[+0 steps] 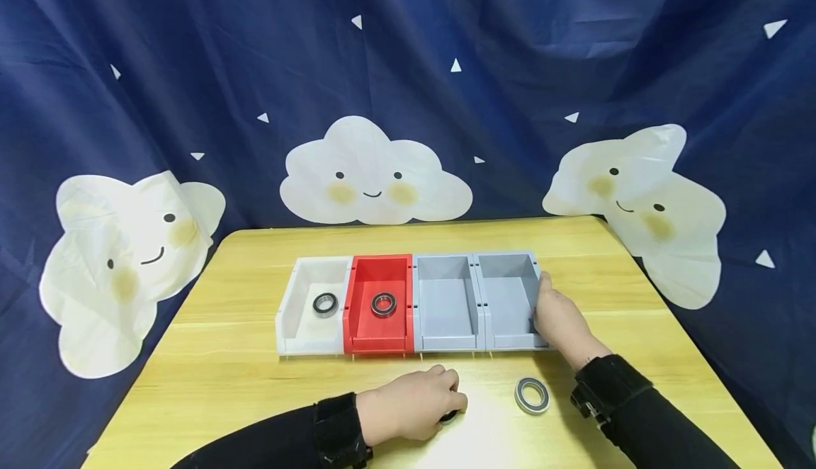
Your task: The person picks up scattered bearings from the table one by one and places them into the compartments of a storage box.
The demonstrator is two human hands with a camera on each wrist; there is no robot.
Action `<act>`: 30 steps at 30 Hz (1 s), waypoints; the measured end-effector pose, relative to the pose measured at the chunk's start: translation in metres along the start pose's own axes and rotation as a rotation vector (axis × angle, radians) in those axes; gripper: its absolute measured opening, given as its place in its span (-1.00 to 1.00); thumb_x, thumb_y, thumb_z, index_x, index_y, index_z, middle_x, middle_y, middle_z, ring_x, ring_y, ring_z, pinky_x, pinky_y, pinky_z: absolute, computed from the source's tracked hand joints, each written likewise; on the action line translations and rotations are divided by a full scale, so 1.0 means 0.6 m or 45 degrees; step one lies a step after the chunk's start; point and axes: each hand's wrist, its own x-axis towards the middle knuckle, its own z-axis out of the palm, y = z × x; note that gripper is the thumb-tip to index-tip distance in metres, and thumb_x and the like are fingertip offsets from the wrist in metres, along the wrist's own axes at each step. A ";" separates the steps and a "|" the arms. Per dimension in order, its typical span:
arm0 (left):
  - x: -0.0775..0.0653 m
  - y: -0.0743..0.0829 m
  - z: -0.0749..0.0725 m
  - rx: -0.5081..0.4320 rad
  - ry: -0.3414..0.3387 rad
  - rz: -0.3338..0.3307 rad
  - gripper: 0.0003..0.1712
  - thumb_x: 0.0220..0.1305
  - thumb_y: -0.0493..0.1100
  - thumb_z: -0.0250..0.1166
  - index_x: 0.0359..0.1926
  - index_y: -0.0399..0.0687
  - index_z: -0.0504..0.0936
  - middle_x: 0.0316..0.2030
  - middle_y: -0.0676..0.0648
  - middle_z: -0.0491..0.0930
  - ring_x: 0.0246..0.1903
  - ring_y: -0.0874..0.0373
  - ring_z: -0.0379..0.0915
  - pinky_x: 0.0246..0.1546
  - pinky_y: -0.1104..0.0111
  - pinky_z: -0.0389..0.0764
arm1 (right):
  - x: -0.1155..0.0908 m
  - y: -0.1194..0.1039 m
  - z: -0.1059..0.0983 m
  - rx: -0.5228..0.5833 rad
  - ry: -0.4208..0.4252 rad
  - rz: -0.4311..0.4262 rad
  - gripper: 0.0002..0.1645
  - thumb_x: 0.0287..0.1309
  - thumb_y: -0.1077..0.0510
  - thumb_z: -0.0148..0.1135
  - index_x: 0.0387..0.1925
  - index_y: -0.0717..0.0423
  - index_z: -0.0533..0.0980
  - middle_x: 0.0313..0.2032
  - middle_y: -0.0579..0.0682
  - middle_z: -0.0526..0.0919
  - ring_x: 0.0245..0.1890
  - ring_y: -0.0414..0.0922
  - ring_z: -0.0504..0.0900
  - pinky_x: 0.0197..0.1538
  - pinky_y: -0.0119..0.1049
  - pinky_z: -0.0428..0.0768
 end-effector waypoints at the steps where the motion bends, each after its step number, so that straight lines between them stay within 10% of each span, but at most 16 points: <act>1: 0.000 0.000 0.000 0.004 -0.003 0.000 -0.72 0.21 -0.09 0.39 -0.08 0.37 0.64 -0.23 0.15 0.48 -0.23 0.28 0.38 -0.30 0.47 0.48 | 0.001 0.001 0.000 0.000 0.000 -0.003 -0.16 0.18 0.38 0.16 0.28 0.77 -0.06 -0.37 0.54 0.55 -0.36 0.30 0.65 -0.30 0.13 0.62; 30: 0.010 -0.019 -0.051 -0.054 0.022 -0.014 -0.69 0.24 -0.05 0.40 0.01 0.33 0.64 -0.19 0.14 0.50 -0.18 0.27 0.38 -0.24 0.50 0.50 | 0.002 0.000 0.002 -0.019 0.004 -0.004 -0.16 0.19 0.36 0.17 0.28 0.76 -0.05 -0.41 0.53 0.55 -0.39 0.30 0.65 -0.31 0.13 0.62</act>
